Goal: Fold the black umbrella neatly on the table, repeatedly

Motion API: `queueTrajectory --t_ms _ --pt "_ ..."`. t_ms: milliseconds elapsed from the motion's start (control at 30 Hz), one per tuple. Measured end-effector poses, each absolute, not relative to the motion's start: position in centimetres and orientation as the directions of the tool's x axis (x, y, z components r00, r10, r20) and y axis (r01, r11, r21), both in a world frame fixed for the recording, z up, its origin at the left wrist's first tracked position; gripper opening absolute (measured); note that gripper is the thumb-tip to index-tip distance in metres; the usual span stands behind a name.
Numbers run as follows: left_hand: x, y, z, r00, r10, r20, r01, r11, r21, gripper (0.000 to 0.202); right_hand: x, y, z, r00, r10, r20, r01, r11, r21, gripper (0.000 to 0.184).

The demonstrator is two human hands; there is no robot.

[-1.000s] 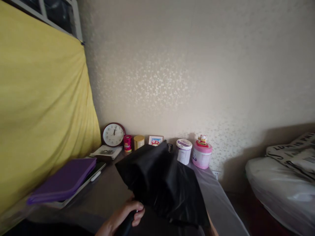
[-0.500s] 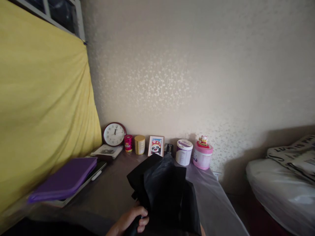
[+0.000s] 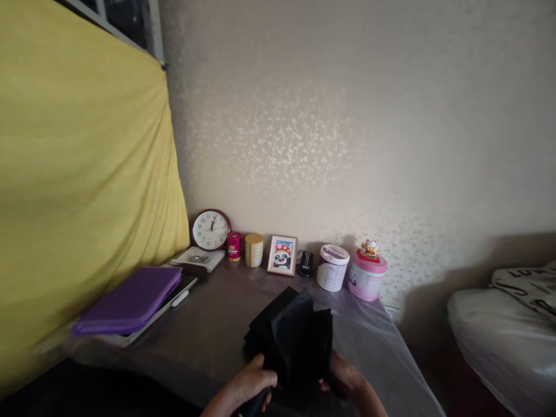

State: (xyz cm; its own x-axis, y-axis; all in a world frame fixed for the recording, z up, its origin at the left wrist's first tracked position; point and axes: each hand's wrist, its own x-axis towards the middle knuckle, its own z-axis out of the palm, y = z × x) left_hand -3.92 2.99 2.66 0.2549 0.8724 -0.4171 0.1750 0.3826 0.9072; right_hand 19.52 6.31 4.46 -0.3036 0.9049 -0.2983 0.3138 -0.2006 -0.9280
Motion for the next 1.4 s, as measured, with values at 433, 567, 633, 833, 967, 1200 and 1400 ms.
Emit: queueTrajectory --t_ms 433,567,633,833,967,1200,1400 --pt "-3.4 0.6 5.4 0.289 0.915 -0.282 0.348 0.174 0.921 0.057 27.9 3.8 5.1 -0.142 0.932 -0.332 0.620 -0.178 -0.764 0.017" --pt "-3.9 0.0 5.4 0.339 0.903 -0.265 0.340 0.145 0.929 0.051 30.5 2.9 3.9 -0.047 0.961 -0.271 0.644 -0.178 -0.744 0.017" --pt "-3.7 -0.3 5.3 0.317 0.915 -0.249 0.367 0.124 0.922 0.053 31.6 2.9 3.5 -0.046 0.986 -0.160 0.662 -0.090 -0.744 0.015" --pt "-2.6 -0.7 4.1 0.204 0.971 -0.122 0.547 -0.010 0.837 0.060 31.9 4.1 5.6 0.134 0.968 0.214 0.789 0.026 -0.613 0.025" --pt "-2.5 -1.1 4.0 0.224 0.969 -0.101 0.653 -0.072 0.754 0.063 29.1 4.9 8.9 0.066 0.934 0.352 0.767 0.178 -0.616 0.026" --pt "-2.5 -1.6 5.1 0.276 0.955 -0.107 0.746 -0.143 0.651 0.070 21.1 5.6 13.3 -0.228 0.842 0.489 0.742 0.476 -0.473 0.025" --pt "-2.3 -1.6 4.7 0.277 0.954 -0.118 0.769 -0.146 0.623 0.082 16.5 6.5 14.7 -0.428 0.827 0.363 0.819 0.525 -0.230 0.032"
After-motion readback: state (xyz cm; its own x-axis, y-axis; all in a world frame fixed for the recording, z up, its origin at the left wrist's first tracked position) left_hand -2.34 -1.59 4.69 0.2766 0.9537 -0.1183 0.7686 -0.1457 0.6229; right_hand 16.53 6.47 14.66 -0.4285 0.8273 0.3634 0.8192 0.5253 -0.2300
